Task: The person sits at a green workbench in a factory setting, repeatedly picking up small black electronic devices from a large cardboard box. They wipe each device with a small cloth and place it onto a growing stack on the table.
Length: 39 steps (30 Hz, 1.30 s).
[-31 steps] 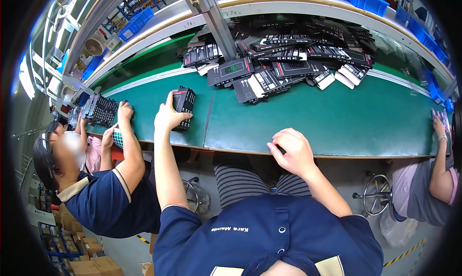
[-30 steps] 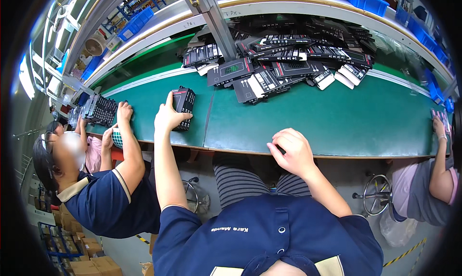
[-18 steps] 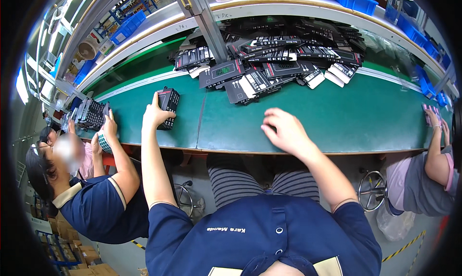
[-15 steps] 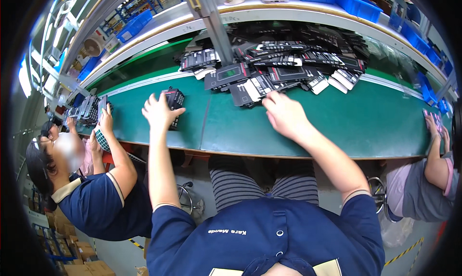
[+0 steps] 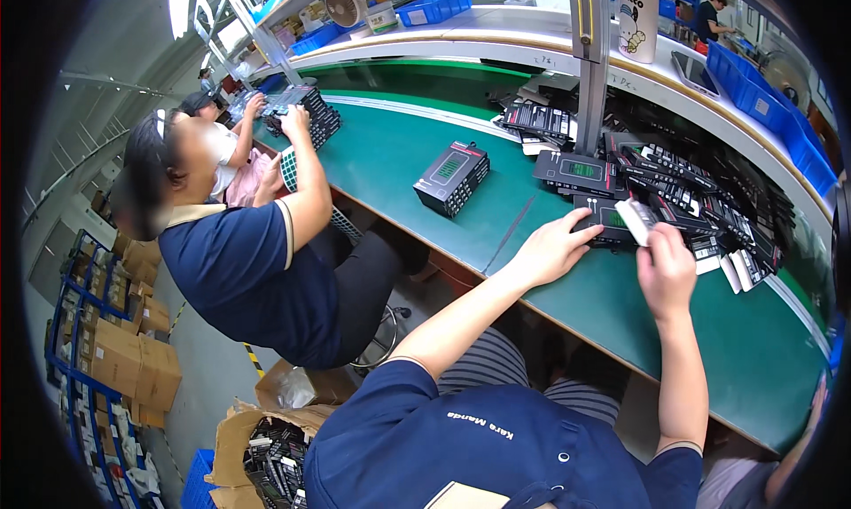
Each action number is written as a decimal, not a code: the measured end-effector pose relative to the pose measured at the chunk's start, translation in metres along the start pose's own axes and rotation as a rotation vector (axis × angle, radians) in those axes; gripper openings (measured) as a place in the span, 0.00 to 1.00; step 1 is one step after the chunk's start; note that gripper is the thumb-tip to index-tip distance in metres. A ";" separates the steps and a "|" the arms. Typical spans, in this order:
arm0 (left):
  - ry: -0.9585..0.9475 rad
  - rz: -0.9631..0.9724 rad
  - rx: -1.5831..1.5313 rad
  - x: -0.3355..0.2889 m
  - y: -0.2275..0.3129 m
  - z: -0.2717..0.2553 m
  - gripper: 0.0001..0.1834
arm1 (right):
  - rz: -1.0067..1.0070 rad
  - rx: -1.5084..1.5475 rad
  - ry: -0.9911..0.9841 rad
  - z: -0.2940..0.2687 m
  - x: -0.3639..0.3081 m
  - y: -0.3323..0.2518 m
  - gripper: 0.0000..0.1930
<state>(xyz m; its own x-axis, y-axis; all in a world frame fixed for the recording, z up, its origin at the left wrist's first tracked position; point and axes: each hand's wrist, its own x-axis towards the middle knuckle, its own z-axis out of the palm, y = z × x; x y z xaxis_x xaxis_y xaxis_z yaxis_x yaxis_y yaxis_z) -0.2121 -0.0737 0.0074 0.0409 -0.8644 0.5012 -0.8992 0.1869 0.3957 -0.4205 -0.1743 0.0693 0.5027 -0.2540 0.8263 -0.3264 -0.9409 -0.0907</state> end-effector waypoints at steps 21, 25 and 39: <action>0.283 0.248 -0.160 -0.009 0.038 -0.011 0.26 | 0.736 0.457 0.027 -0.063 -0.122 -0.021 0.11; -0.140 0.455 -0.084 -0.012 0.063 0.008 0.34 | 0.784 0.578 0.147 -0.060 -0.130 -0.022 0.08; -0.090 0.376 -0.041 -0.015 0.061 0.014 0.33 | 0.551 -0.141 -0.029 -0.038 -0.115 -0.044 0.07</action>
<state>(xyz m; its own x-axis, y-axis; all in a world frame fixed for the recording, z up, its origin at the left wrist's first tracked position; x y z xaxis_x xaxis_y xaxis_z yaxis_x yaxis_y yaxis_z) -0.2731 -0.0561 0.0137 -0.3279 -0.7694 0.5482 -0.8262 0.5150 0.2286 -0.4948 -0.0948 -0.0007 0.2492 -0.7069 0.6619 -0.6496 -0.6290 -0.4272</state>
